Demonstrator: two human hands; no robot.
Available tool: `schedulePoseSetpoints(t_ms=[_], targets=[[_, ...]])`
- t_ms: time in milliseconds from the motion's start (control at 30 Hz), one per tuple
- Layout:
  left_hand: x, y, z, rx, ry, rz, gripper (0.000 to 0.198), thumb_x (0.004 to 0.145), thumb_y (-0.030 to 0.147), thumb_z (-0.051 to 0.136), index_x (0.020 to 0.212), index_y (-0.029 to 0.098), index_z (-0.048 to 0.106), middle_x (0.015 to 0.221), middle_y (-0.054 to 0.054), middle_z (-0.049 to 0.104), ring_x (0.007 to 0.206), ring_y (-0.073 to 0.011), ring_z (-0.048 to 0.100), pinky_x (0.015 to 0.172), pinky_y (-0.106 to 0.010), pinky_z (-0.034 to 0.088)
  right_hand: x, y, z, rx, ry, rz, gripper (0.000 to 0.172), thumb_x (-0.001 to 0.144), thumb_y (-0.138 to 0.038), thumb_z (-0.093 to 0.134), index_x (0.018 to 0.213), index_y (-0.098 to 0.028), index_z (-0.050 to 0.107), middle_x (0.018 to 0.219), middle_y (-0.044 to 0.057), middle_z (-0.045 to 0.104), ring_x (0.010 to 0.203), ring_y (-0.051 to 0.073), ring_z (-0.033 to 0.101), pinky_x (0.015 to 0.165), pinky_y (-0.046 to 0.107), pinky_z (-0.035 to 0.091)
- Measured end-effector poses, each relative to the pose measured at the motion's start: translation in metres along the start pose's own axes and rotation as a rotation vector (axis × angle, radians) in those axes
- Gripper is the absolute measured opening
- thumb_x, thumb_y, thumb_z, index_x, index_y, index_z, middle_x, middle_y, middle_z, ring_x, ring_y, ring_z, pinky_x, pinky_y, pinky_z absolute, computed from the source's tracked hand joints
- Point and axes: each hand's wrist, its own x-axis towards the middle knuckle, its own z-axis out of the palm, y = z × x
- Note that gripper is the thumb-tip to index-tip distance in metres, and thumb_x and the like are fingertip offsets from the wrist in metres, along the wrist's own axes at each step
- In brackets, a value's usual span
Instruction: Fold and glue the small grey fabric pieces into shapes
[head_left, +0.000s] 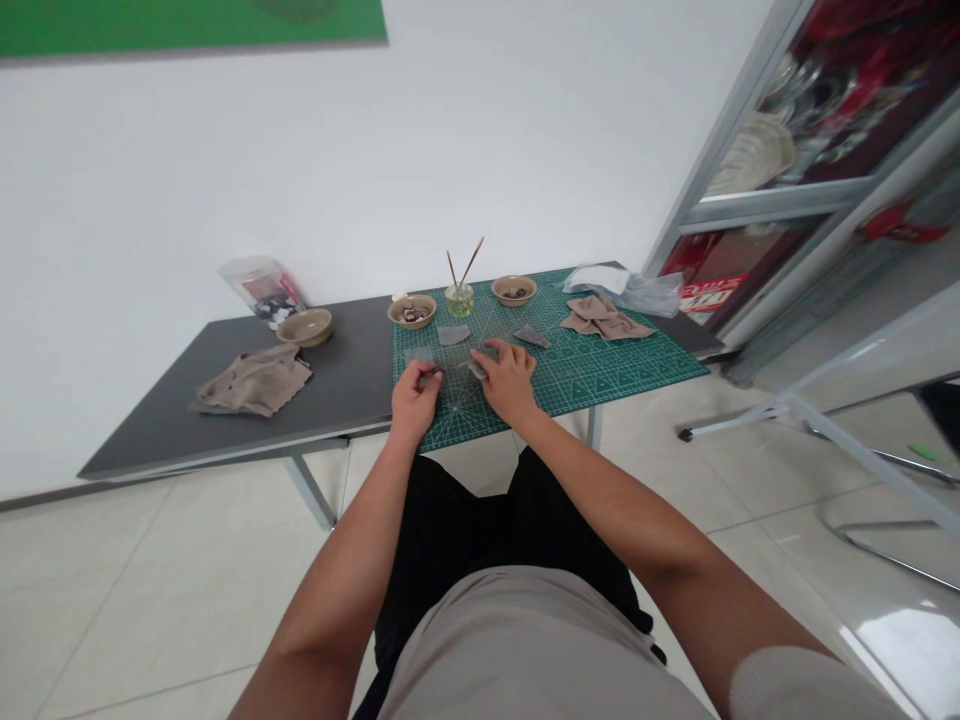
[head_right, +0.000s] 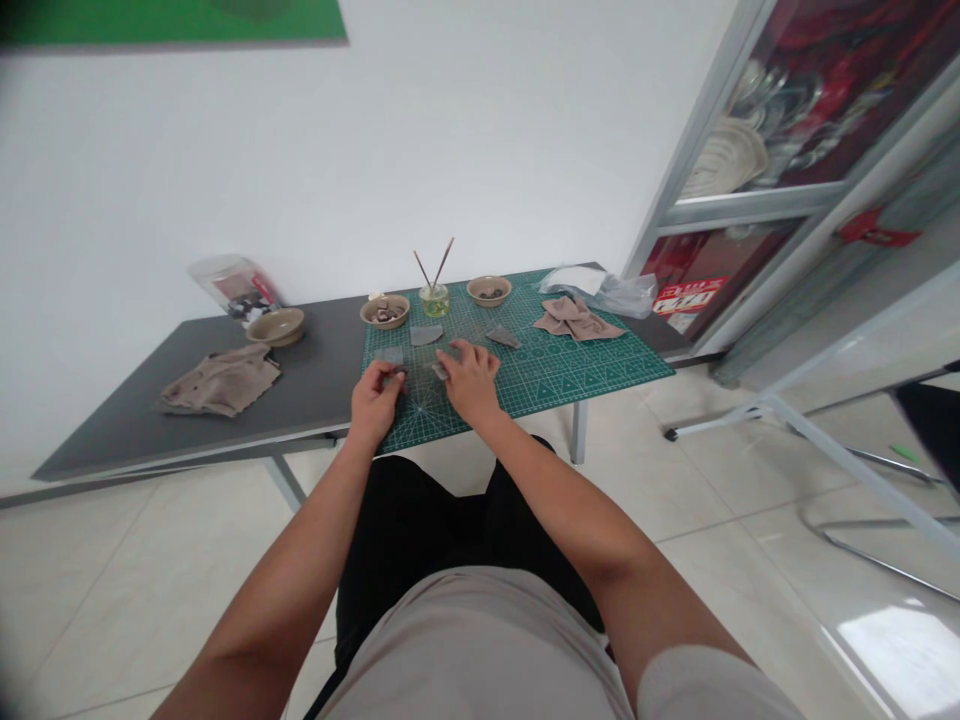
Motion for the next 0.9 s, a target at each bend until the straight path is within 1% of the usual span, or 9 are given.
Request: schedulePoseSetpoints(t_ms=[100,167,267,367,433,567,767,833,900], targets=[[0.001,-0.003,0.002,-0.003,0.023,-0.016,0.015,0.080,0.033,0.061,0.085,0.019,0.059,0.077,0.001,0.061,0.064,-0.0114,0.057,0.064,-0.024,0.046,-0.008,0.002,-0.007,-0.158,-0.203,-0.110,0.040,0.088,-0.030,0.056,0.127,-0.025,0.062,0.127,0.014,0.055,0.114,0.033,0.045,0.092,0.051,0.033],[0.003,-0.007,0.004,-0.058,0.009,-0.022,0.019,0.079,0.034,0.063,0.091,0.020,0.060,0.078,0.001,0.062,0.067,-0.0123,0.058,0.066,-0.025,0.047,-0.011,0.003,-0.009,-0.155,-0.267,-0.162,0.047,0.085,-0.044,0.060,0.129,-0.024,0.061,0.123,0.014,0.058,0.112,0.032,0.047,0.092,0.049,0.033],[0.004,-0.008,0.007,-0.077,-0.007,-0.029,0.022,0.078,0.034,0.064,0.095,0.021,0.060,0.077,0.001,0.063,0.068,-0.0135,0.060,0.068,-0.027,0.049,-0.014,0.005,-0.010,-0.098,-0.232,-0.174,0.053,0.083,-0.054,0.061,0.127,-0.025,0.061,0.126,0.012,0.058,0.116,0.031,0.046,0.095,0.049,0.031],[0.003,0.000,0.008,0.028,-0.031,-0.018,0.018,0.079,0.033,0.063,0.093,0.021,0.063,0.081,-0.001,0.067,0.074,-0.0154,0.063,0.073,-0.029,0.050,-0.012,0.004,-0.010,-0.008,-0.168,-0.131,0.047,0.087,-0.047,0.058,0.129,-0.025,0.059,0.131,0.011,0.058,0.119,0.030,0.046,0.095,0.047,0.031],[0.001,0.008,0.008,0.096,-0.063,-0.006,0.017,0.081,0.033,0.061,0.093,0.021,0.064,0.084,-0.002,0.069,0.076,-0.0160,0.063,0.075,-0.030,0.050,-0.007,0.003,-0.008,0.071,-0.160,-0.106,0.043,0.090,-0.041,0.055,0.130,-0.025,0.058,0.130,0.010,0.060,0.119,0.028,0.047,0.094,0.044,0.032],[-0.003,0.016,0.010,0.172,-0.156,0.040,0.019,0.084,0.031,0.056,0.097,0.022,0.065,0.091,-0.003,0.070,0.078,-0.0161,0.062,0.077,-0.030,0.050,0.001,0.000,-0.006,0.211,-0.168,-0.125,0.032,0.092,-0.033,0.054,0.122,-0.026,0.063,0.118,0.007,0.067,0.113,0.024,0.052,0.094,0.042,0.032],[-0.003,0.012,0.013,0.262,-0.211,0.133,0.018,0.085,0.029,0.056,0.097,0.023,0.067,0.095,-0.005,0.070,0.084,-0.0193,0.061,0.081,-0.034,0.048,0.005,0.004,-0.006,0.341,-0.181,-0.043,0.020,0.087,-0.032,0.062,0.102,-0.022,0.070,0.096,0.005,0.071,0.096,0.020,0.059,0.089,0.037,0.038],[-0.006,0.017,0.010,0.253,-0.209,0.158,0.019,0.084,0.025,0.057,0.101,0.024,0.067,0.096,-0.005,0.069,0.089,-0.0208,0.062,0.083,-0.036,0.049,0.005,0.006,-0.005,0.376,-0.167,-0.025,0.018,0.084,-0.030,0.064,0.098,-0.020,0.069,0.091,0.005,0.070,0.090,0.019,0.060,0.086,0.035,0.040],[-0.013,0.026,0.007,0.222,-0.115,0.173,0.022,0.081,0.022,0.062,0.102,0.023,0.067,0.101,-0.006,0.067,0.094,-0.0219,0.061,0.086,-0.037,0.049,0.004,0.009,-0.002,0.407,-0.123,-0.002,0.016,0.082,-0.028,0.064,0.094,-0.019,0.069,0.087,0.004,0.068,0.085,0.018,0.060,0.083,0.033,0.041]])
